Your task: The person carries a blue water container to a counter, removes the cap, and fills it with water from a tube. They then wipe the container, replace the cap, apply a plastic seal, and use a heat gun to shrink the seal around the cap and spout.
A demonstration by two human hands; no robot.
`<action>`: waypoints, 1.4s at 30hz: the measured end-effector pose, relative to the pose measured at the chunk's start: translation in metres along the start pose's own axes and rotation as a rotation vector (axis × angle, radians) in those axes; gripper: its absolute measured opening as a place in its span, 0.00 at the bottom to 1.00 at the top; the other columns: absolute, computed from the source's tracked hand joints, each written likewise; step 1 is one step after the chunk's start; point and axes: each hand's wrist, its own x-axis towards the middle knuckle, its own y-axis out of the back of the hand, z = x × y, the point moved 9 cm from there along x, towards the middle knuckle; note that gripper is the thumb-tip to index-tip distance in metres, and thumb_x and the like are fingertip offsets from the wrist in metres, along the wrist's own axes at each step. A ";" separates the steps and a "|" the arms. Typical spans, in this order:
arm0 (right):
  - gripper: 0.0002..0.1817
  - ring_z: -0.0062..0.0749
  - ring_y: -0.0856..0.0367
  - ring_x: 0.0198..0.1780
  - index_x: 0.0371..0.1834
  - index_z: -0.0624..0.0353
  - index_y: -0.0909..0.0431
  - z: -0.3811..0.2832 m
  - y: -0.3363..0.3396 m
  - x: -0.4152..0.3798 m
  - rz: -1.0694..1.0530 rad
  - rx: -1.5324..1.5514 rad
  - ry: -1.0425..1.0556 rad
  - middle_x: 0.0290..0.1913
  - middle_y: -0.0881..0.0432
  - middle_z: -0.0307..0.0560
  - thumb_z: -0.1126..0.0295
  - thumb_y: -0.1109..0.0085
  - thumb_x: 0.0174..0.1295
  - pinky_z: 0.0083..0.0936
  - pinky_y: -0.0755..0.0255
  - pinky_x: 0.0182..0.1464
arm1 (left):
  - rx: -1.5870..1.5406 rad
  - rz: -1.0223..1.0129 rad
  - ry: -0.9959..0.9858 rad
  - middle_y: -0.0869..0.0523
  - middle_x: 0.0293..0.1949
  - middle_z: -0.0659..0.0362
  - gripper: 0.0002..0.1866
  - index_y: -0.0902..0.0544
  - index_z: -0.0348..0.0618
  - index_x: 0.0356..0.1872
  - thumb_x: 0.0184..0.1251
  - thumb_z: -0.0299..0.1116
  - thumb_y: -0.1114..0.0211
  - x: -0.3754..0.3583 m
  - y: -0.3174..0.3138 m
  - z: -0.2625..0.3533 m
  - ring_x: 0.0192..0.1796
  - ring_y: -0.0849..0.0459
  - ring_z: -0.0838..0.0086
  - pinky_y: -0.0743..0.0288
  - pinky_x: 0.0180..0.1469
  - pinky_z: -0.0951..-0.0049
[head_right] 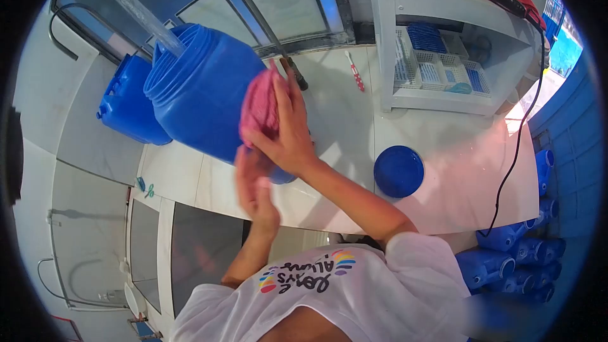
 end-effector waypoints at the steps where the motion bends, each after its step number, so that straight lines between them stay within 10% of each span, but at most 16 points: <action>1: 0.39 0.49 0.48 0.71 0.71 0.59 0.51 0.002 0.002 0.019 0.032 0.054 0.038 0.71 0.51 0.59 0.46 0.56 0.64 0.40 0.52 0.69 | 0.100 0.109 -0.134 0.31 0.60 0.45 0.27 0.42 0.32 0.64 0.65 0.28 0.50 0.001 0.026 0.004 0.64 0.33 0.59 0.37 0.62 0.62; 3: 0.33 0.45 0.39 0.67 0.69 0.59 0.44 0.019 -0.006 0.072 -0.056 0.362 -0.044 0.68 0.40 0.54 0.51 0.55 0.66 0.35 0.46 0.67 | 0.604 0.328 -0.353 0.46 0.68 0.43 0.38 0.50 0.32 0.68 0.60 0.31 0.40 -0.010 0.072 0.000 0.71 0.48 0.56 0.47 0.67 0.58; 7: 0.31 0.34 0.35 0.64 0.70 0.56 0.44 0.081 -0.101 0.149 -0.482 0.866 0.000 0.66 0.36 0.48 0.51 0.60 0.68 0.29 0.43 0.66 | 0.499 0.222 0.045 0.61 0.71 0.41 0.62 0.66 0.34 0.70 0.49 0.49 0.27 0.015 0.072 -0.063 0.73 0.60 0.54 0.66 0.72 0.56; 9: 0.34 0.30 0.35 0.64 0.71 0.56 0.47 0.142 -0.175 0.155 -0.685 1.043 -0.447 0.67 0.38 0.49 0.46 0.64 0.68 0.26 0.44 0.67 | 0.526 0.262 -0.003 0.63 0.70 0.41 0.65 0.70 0.36 0.69 0.46 0.49 0.25 0.021 0.066 -0.064 0.73 0.59 0.54 0.63 0.71 0.57; 25: 0.36 0.38 0.36 0.66 0.70 0.54 0.44 0.169 -0.081 -0.048 -0.486 1.005 -1.156 0.66 0.35 0.48 0.41 0.62 0.66 0.32 0.42 0.65 | 0.467 0.262 -0.028 0.62 0.70 0.42 0.60 0.69 0.34 0.69 0.52 0.43 0.27 0.027 0.057 -0.050 0.72 0.57 0.56 0.61 0.71 0.60; 28: 0.35 0.42 0.41 0.67 0.70 0.57 0.46 0.135 -0.048 -0.076 -0.156 1.016 -1.069 0.67 0.38 0.50 0.44 0.63 0.68 0.34 0.47 0.67 | 0.415 0.244 0.011 0.66 0.70 0.41 0.59 0.72 0.35 0.69 0.55 0.46 0.31 0.026 0.059 -0.054 0.73 0.61 0.53 0.62 0.71 0.56; 32: 0.29 0.54 0.48 0.65 0.65 0.66 0.49 0.093 -0.025 -0.126 0.239 0.018 -0.470 0.64 0.45 0.63 0.60 0.57 0.68 0.38 0.55 0.68 | 0.398 0.219 -0.008 0.63 0.72 0.45 0.45 0.66 0.35 0.70 0.67 0.41 0.45 0.017 0.069 -0.053 0.74 0.59 0.57 0.62 0.72 0.59; 34: 0.30 0.55 0.47 0.64 0.66 0.66 0.50 0.071 -0.043 -0.158 0.233 0.106 -0.462 0.63 0.45 0.64 0.63 0.53 0.66 0.41 0.55 0.67 | 0.398 0.196 0.014 0.62 0.72 0.45 0.44 0.65 0.35 0.71 0.67 0.42 0.46 0.001 0.078 -0.052 0.74 0.60 0.56 0.63 0.72 0.59; 37: 0.33 0.53 0.49 0.67 0.67 0.65 0.53 0.052 -0.078 -0.200 0.018 0.451 -0.703 0.64 0.47 0.60 0.62 0.50 0.65 0.41 0.54 0.68 | 0.676 -0.164 0.118 0.55 0.71 0.41 0.47 0.61 0.36 0.71 0.62 0.48 0.41 -0.056 0.061 -0.053 0.74 0.57 0.53 0.60 0.71 0.56; 41: 0.39 0.49 0.57 0.74 0.72 0.61 0.56 -0.030 -0.116 -0.174 -0.823 0.602 -0.285 0.73 0.57 0.60 0.69 0.47 0.60 0.32 0.54 0.71 | 0.203 0.311 0.252 0.44 0.67 0.46 0.40 0.50 0.38 0.68 0.63 0.43 0.39 -0.096 0.123 -0.063 0.69 0.42 0.57 0.45 0.68 0.60; 42: 0.34 0.44 0.46 0.72 0.69 0.59 0.43 -0.041 -0.110 -0.155 -0.943 0.591 -0.257 0.71 0.46 0.60 0.71 0.46 0.57 0.30 0.47 0.69 | -0.065 0.461 0.397 0.38 0.63 0.49 0.34 0.47 0.40 0.67 0.66 0.41 0.42 -0.091 0.136 -0.057 0.64 0.35 0.61 0.37 0.63 0.64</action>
